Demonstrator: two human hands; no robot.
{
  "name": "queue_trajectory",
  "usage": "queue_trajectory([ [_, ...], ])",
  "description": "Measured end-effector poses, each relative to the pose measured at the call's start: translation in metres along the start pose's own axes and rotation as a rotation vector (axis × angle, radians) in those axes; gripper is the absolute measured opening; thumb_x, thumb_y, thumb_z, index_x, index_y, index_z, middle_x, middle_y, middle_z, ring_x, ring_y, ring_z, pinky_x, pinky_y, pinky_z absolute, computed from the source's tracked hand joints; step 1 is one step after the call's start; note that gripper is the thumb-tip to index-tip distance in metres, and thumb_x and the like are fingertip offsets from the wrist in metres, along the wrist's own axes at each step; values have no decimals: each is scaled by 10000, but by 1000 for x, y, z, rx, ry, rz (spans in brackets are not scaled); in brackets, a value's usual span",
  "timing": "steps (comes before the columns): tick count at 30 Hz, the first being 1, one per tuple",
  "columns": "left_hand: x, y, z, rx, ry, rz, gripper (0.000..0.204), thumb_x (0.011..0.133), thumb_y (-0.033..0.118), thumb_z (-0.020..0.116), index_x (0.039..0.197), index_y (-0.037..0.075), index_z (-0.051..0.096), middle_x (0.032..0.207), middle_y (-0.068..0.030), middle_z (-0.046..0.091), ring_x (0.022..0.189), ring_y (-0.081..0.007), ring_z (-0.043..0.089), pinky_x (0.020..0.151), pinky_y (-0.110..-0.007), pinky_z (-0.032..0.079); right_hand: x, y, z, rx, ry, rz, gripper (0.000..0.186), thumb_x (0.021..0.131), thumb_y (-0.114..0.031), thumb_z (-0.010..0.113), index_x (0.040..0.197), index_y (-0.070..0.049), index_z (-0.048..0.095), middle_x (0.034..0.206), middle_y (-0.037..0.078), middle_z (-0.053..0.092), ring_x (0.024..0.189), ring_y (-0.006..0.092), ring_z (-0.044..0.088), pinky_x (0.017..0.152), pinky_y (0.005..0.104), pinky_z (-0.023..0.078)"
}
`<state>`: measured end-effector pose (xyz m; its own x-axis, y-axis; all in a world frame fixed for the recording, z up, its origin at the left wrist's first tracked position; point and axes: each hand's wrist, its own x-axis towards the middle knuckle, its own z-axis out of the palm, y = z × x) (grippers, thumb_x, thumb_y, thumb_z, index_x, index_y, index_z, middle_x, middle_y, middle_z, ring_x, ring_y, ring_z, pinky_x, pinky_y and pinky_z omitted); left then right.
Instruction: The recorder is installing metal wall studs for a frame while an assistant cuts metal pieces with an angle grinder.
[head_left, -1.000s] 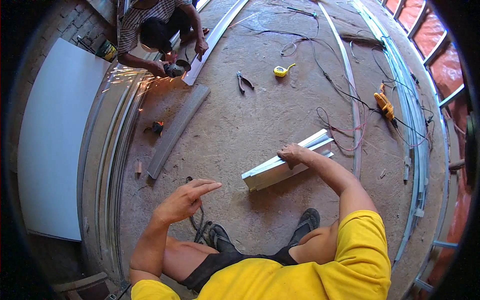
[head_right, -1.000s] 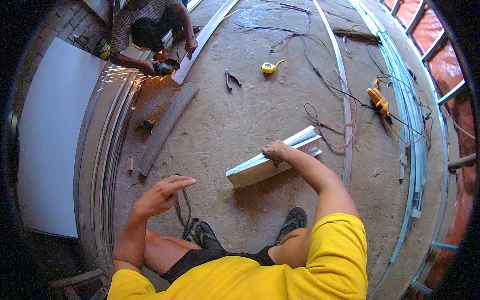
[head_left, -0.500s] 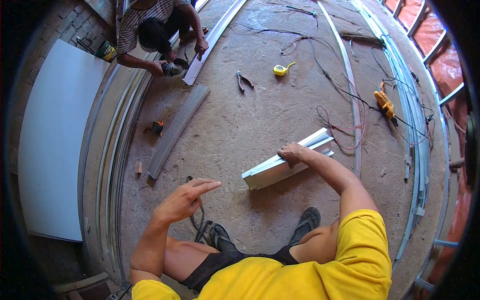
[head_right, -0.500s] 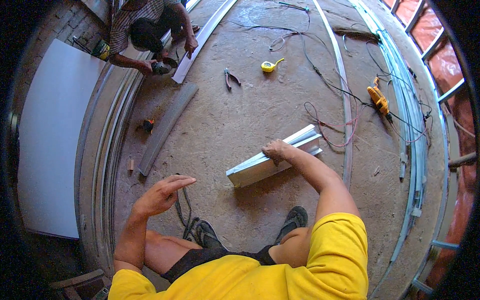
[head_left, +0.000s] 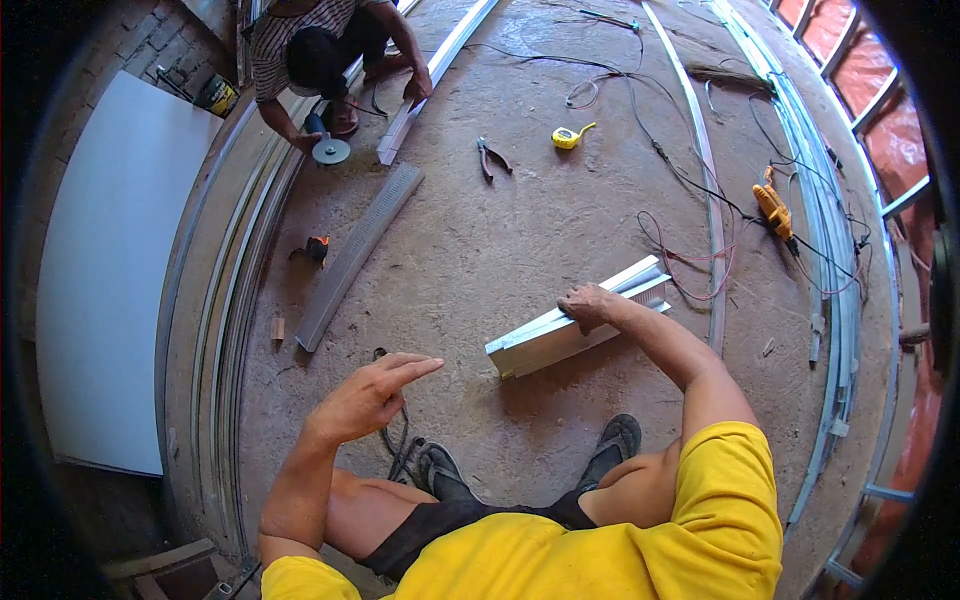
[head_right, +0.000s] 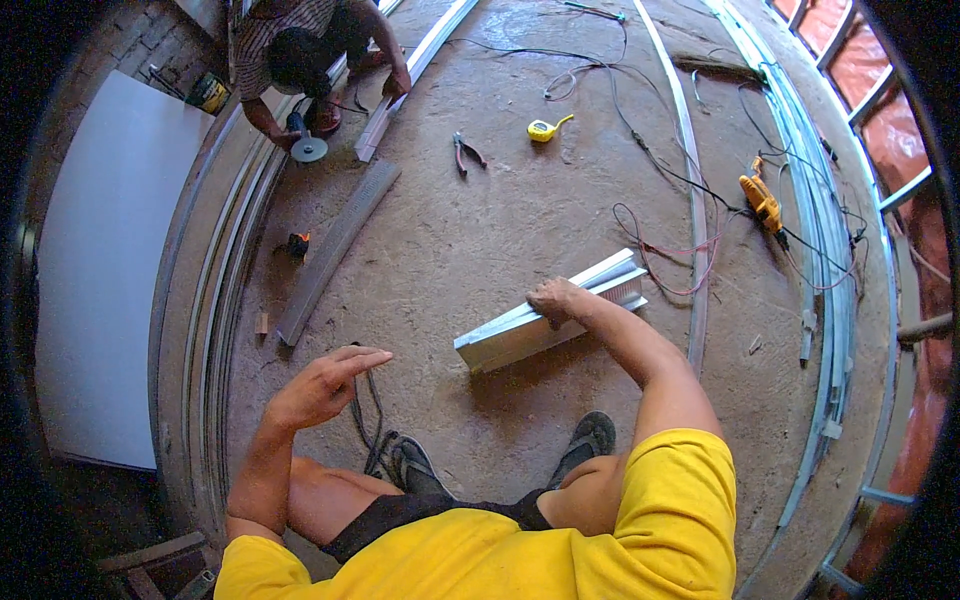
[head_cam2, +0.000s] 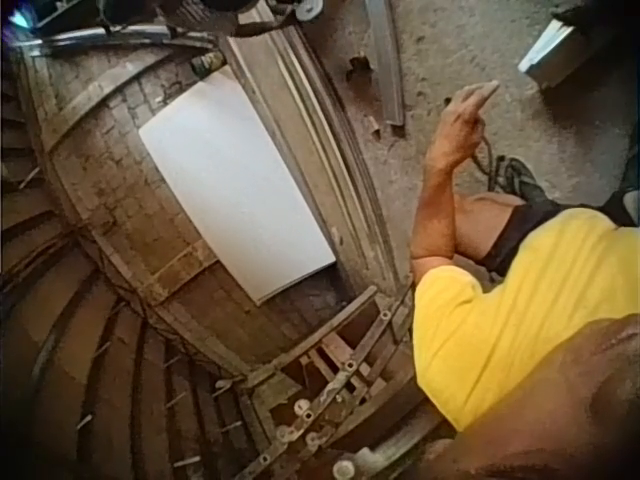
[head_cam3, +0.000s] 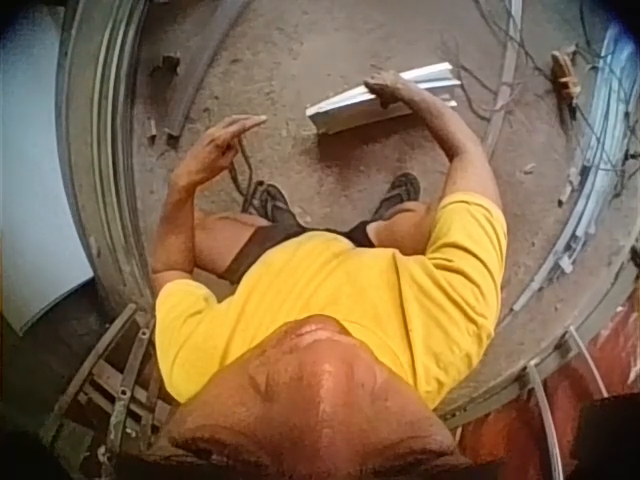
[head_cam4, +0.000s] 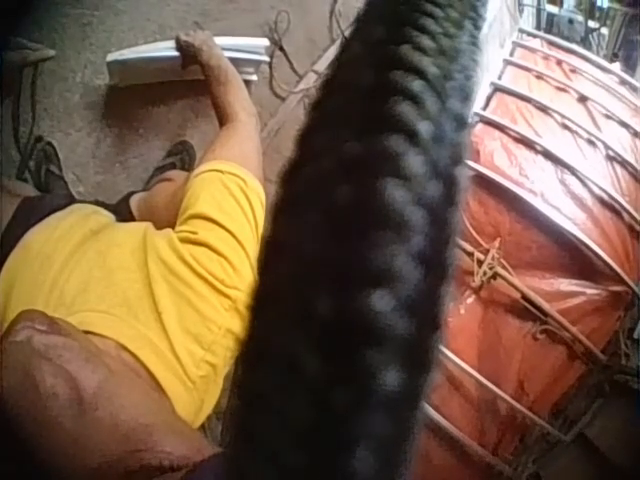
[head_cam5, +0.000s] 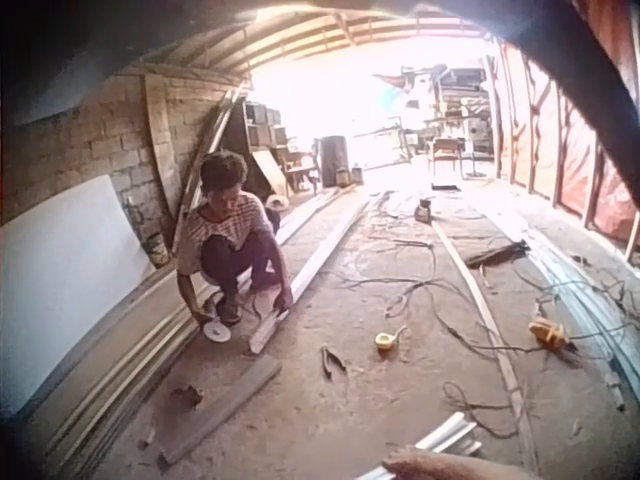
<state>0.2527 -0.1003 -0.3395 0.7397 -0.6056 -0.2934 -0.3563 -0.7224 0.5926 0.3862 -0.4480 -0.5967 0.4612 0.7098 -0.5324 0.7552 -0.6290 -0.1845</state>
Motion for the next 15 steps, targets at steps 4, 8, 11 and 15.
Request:
queue_trajectory([
  [4, 0, 1, -1, 4, 2, 8, 698, 725, -156, 503, 1323, 195, 433, 1272, -104, 495, 1139, -290, 499, 914, -339, 465, 4, 2, 5, 9, 9, 1, 639, 580, -278, 796, 1086, -48, 481, 1015, 177, 582, 963, 341, 575, 792, 429, 488],
  [8, 0, 2, -2, 3, -5, -15, 696, 726, -157, 498, 1323, 194, 433, 1270, -104, 496, 1137, -290, 502, 913, -337, 466, 2, 0, 2, 20, 13, 16, 627, 578, -273, 795, 1074, -49, 482, 1014, 178, 581, 964, 340, 576, 790, 428, 486],
  [11, -2, 1, -2, 5, 3, -4, 694, 730, -155, 494, 1325, 196, 431, 1269, -102, 496, 1135, -291, 502, 911, -338, 467, -1, -2, -2, 20, 12, 7, 602, 584, -265, 789, 1056, -49, 484, 1007, 177, 582, 959, 338, 578, 783, 429, 485],
  [15, -1, 0, -1, 5, 1, -1, 688, 736, -149, 493, 1327, 197, 429, 1270, -104, 494, 1139, -291, 500, 909, -338, 468, -2, -1, 0, 14, 13, 23, 565, 595, -251, 776, 1042, -58, 488, 1002, 172, 580, 966, 334, 572, 784, 431, 480],
])
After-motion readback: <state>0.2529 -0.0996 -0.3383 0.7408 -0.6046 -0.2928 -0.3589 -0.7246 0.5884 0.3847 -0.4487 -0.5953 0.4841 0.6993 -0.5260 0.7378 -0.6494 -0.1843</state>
